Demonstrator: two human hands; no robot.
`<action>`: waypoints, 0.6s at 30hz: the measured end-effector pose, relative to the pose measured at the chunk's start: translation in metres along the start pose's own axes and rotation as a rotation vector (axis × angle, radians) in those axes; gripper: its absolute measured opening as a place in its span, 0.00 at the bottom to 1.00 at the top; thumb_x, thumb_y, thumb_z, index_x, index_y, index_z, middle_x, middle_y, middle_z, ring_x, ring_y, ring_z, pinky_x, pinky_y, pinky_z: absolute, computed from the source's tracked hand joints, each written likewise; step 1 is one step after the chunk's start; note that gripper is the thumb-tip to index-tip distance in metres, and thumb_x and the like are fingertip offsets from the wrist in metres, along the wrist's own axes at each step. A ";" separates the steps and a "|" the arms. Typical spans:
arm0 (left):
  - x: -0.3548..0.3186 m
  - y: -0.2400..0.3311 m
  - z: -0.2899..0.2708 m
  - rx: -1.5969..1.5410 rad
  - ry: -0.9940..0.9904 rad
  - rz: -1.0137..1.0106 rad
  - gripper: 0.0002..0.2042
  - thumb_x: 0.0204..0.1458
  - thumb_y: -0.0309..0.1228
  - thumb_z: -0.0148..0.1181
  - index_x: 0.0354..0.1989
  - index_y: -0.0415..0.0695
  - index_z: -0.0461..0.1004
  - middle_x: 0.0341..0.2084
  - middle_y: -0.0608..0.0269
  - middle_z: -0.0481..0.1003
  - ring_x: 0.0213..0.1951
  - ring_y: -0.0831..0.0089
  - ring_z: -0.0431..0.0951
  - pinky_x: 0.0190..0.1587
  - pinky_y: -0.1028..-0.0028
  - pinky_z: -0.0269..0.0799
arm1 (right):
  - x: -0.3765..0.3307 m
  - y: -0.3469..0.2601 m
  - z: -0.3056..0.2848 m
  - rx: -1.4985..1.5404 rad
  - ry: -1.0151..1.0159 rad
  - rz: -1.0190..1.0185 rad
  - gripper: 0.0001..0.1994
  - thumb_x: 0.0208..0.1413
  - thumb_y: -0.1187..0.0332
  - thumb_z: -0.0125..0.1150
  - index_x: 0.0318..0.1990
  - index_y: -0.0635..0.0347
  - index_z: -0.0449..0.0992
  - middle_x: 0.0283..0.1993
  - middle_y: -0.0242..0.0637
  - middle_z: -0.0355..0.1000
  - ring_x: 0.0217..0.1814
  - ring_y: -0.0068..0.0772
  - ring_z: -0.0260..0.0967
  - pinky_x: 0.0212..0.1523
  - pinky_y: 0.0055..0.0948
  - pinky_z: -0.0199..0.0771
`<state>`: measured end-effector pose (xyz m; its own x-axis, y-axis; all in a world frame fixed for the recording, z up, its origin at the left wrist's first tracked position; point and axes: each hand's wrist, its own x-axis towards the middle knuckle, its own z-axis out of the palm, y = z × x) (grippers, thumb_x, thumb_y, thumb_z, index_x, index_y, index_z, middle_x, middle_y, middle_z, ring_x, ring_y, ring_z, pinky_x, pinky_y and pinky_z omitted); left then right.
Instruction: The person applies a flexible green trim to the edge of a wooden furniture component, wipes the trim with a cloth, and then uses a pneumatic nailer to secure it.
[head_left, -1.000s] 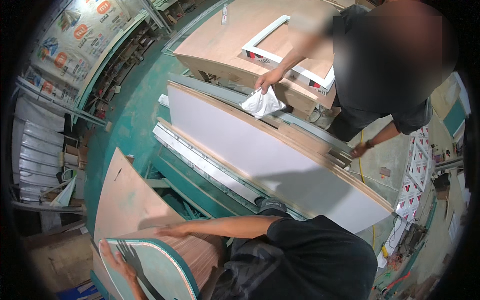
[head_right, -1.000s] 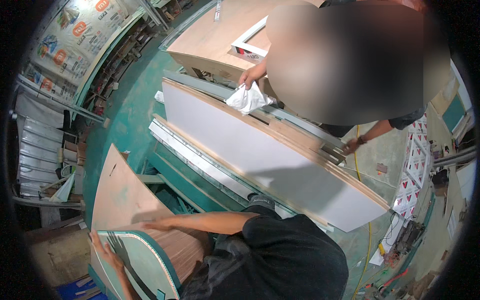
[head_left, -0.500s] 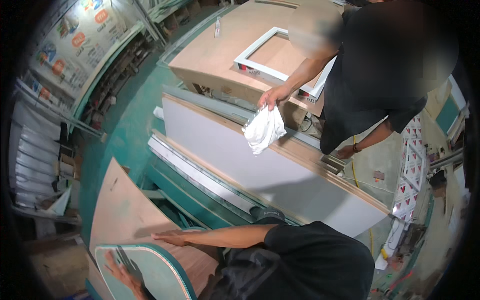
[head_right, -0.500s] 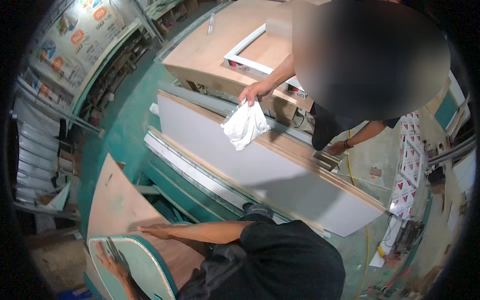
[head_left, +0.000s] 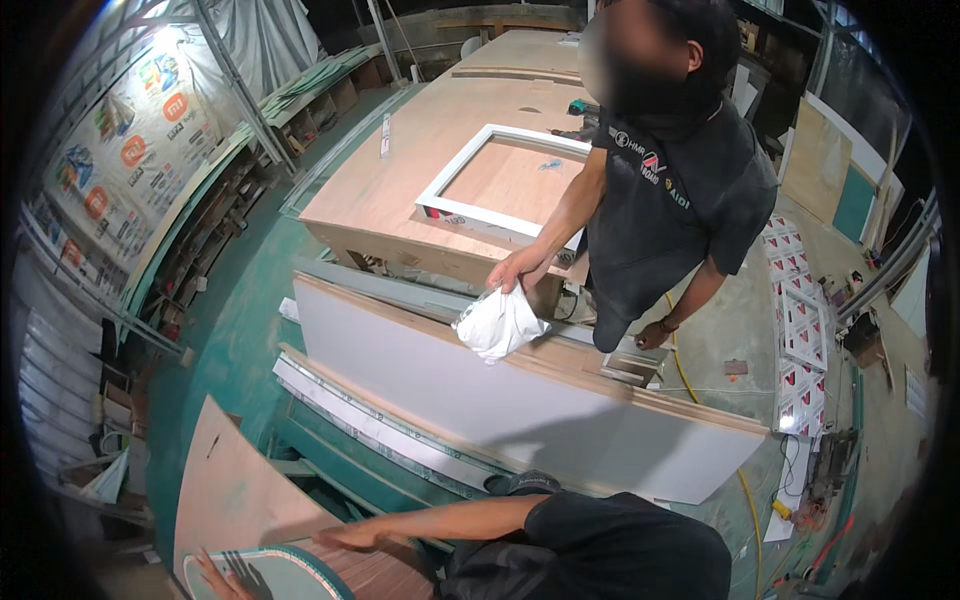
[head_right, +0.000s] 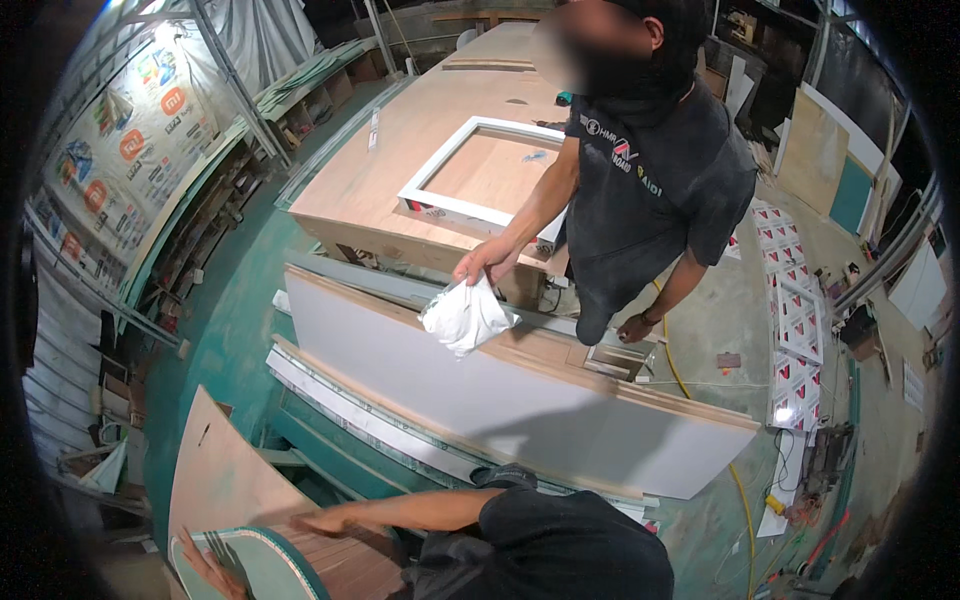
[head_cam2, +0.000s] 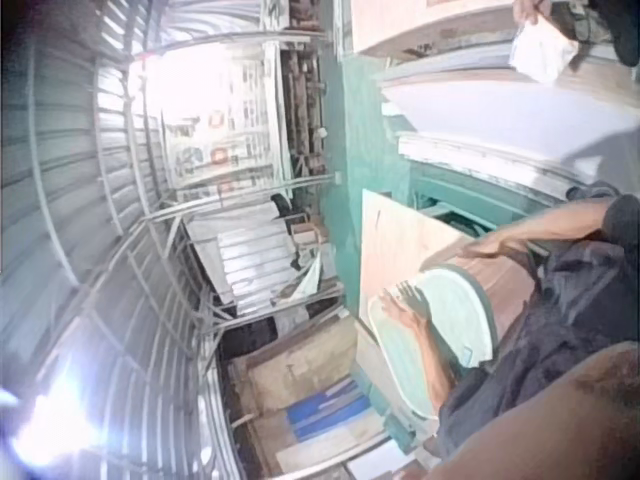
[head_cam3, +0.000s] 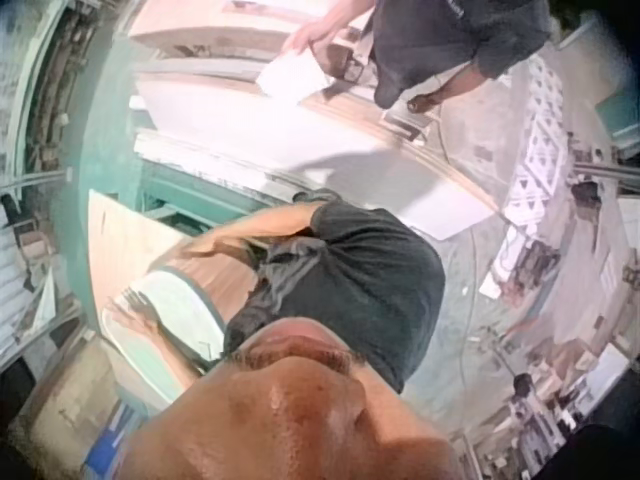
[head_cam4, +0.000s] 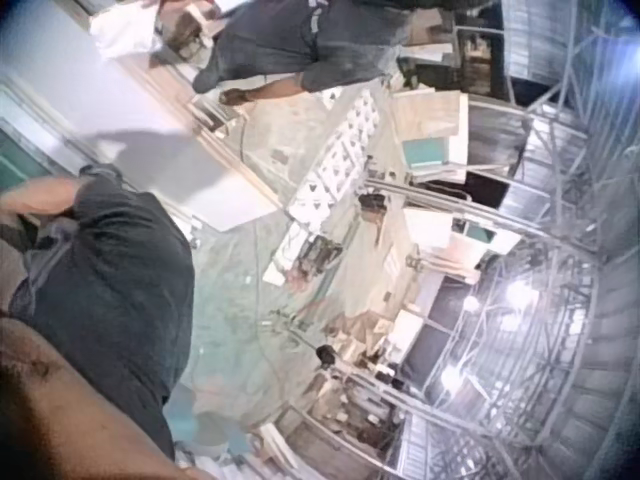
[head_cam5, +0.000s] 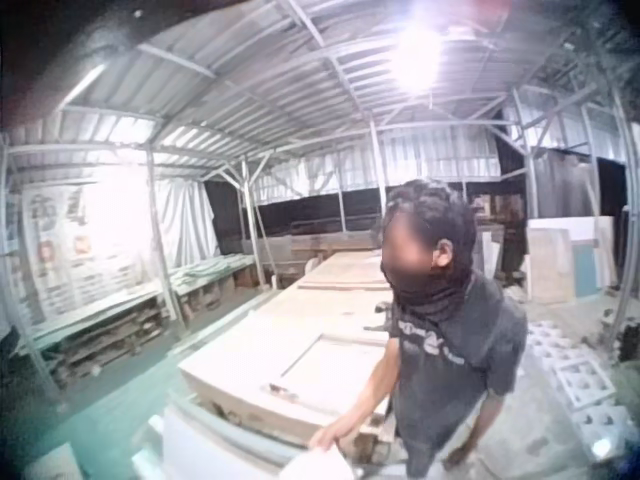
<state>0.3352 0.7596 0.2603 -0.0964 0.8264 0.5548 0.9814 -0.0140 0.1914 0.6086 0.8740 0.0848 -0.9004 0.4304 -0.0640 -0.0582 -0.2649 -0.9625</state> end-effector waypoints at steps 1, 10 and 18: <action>0.020 0.051 0.001 0.391 0.036 0.258 0.26 0.61 0.41 0.55 0.60 0.32 0.70 0.59 0.41 0.70 0.62 0.48 0.68 0.65 0.53 0.60 | -0.001 0.003 -0.007 0.016 -0.059 0.051 0.49 0.61 0.26 0.29 0.68 0.66 0.62 0.70 0.46 0.61 0.70 0.41 0.58 0.70 0.35 0.53; 0.002 0.007 0.019 -0.188 -0.180 -0.207 0.22 0.67 0.34 0.43 0.65 0.32 0.64 0.66 0.45 0.63 0.68 0.54 0.60 0.71 0.62 0.50 | -0.227 0.097 -0.215 0.989 0.870 -0.666 0.26 0.60 0.48 0.54 0.63 0.47 0.66 0.66 0.40 0.63 0.68 0.42 0.62 0.62 0.58 0.63; 0.007 0.012 0.014 -0.274 -0.218 -0.299 0.21 0.66 0.32 0.47 0.61 0.29 0.66 0.63 0.44 0.66 0.65 0.54 0.65 0.69 0.62 0.55 | -0.319 0.022 -0.240 0.832 1.236 -0.742 0.38 0.61 0.37 0.50 0.73 0.42 0.50 0.75 0.29 0.50 0.77 0.35 0.46 0.72 0.52 0.44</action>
<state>0.3485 0.7727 0.2550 -0.3024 0.9157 0.2647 0.8331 0.1189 0.5402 0.9983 0.9377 0.0205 0.2641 0.9357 -0.2339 -0.8533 0.1136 -0.5088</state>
